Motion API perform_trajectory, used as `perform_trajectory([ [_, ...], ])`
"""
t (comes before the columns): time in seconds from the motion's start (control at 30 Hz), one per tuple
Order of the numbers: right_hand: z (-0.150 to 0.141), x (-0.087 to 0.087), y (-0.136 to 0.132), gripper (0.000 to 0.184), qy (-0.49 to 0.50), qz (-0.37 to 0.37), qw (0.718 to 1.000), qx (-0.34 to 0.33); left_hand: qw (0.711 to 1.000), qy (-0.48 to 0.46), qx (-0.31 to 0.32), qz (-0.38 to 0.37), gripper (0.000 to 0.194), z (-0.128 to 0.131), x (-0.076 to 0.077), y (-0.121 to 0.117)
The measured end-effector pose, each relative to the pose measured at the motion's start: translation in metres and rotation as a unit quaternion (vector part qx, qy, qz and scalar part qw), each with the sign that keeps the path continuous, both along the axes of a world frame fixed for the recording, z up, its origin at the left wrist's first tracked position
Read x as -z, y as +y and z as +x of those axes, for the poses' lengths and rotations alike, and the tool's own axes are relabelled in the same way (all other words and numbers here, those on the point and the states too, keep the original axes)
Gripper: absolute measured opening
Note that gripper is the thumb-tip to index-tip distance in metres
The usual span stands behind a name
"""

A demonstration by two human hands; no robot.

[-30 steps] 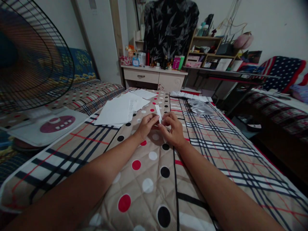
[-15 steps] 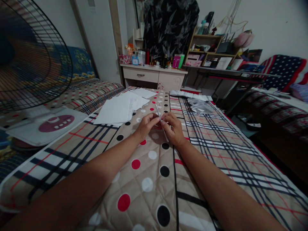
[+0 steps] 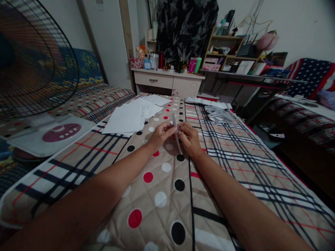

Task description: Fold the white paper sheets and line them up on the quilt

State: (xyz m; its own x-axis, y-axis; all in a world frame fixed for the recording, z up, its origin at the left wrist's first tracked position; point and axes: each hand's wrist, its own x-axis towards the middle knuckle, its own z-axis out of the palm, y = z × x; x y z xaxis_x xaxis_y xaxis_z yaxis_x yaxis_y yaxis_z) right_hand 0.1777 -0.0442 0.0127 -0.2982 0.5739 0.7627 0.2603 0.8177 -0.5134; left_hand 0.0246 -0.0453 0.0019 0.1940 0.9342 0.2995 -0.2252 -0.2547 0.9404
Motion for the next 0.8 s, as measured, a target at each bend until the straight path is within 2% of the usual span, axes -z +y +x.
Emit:
perform_trajectory([
  [0.13, -0.0004, -0.001, -0.0009, 0.02, -0.011, -0.002, 1.0, 0.001, 1.0, 0.01, -0.019, 0.021, 0.035, 0.0005, -0.0006, -0.0003],
  [0.47, -0.0001, -0.0015, -0.0015, 0.019, -0.028, -0.007, 0.999, 0.021, 0.999, 0.038, -0.035, 0.015, 0.029, -0.0001, -0.0013, -0.002],
  [0.6, -0.001, 0.0009, -0.0003, 0.018, -0.036, 0.009, 0.997, 0.06, 0.999, 0.032, -0.042, 0.012, 0.021, 0.0007, -0.0002, 0.0001],
  [0.7, -0.0021, 0.0015, -0.0017, 0.014, -0.083, 0.043, 0.989, 0.114, 0.992, 0.067, -0.1, 0.044, 0.016, 0.0044, -0.0002, 0.0018],
  [0.8, -0.0033, 0.0022, -0.0033, 0.01, -0.142, 0.098, 0.974, 0.146, 0.976, 0.11, -0.183, 0.047, 0.023, 0.0076, 0.0008, 0.0039],
])
